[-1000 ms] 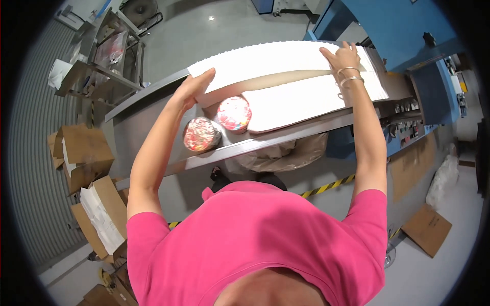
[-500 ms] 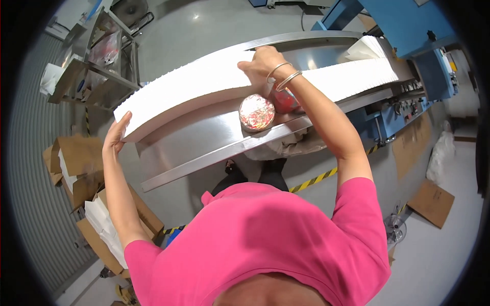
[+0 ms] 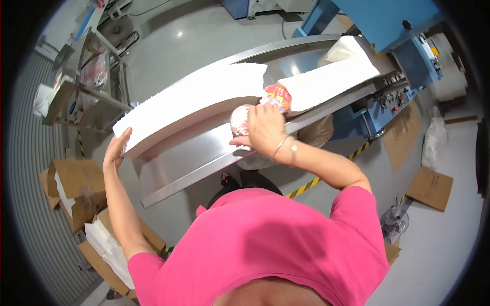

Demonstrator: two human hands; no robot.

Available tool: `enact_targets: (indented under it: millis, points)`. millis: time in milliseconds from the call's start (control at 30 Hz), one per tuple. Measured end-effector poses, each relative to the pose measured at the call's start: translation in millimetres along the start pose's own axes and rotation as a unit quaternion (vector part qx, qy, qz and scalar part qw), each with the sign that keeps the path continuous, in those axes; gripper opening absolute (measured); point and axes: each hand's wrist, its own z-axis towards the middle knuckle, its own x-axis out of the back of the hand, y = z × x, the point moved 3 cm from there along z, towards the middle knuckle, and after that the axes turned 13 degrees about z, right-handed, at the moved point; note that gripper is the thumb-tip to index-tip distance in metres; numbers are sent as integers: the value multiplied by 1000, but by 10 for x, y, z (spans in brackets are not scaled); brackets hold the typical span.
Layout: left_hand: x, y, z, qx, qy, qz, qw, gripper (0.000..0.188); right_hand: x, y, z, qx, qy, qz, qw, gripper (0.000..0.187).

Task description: Placing stacks of white napkins onto a conveyor belt for processing in an industrial facility.

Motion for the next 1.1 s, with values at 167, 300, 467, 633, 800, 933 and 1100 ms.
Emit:
enact_targets:
  millis: [167,300,467,633,800,933,1100]
  points:
    - [39,-88,153,8,-2,31,999,70,-216,42,63,-39,95,95,990,78]
    - [124,-205,254,38,-5,23,999,72,-43,76,-20,88,178,235,952,66]
    - [135,-242,132,80,8,-32,996,73,721,692,51,87,220,332,913,72]
    - [69,-129,3,81,19,-29,996,74,1025,2201,578,-62,125,287,948,77]
    - [77,-139,69,68,1,-48,997,74,849,3246,900,-113,1,320,941,66]
    - [142,-265,109,65,-4,-79,995,72,684,3568,958,-129,-49,306,942,61]
    - [151,-304,109,86,27,-65,994,70,622,3683,877,23,16,122,992,68]
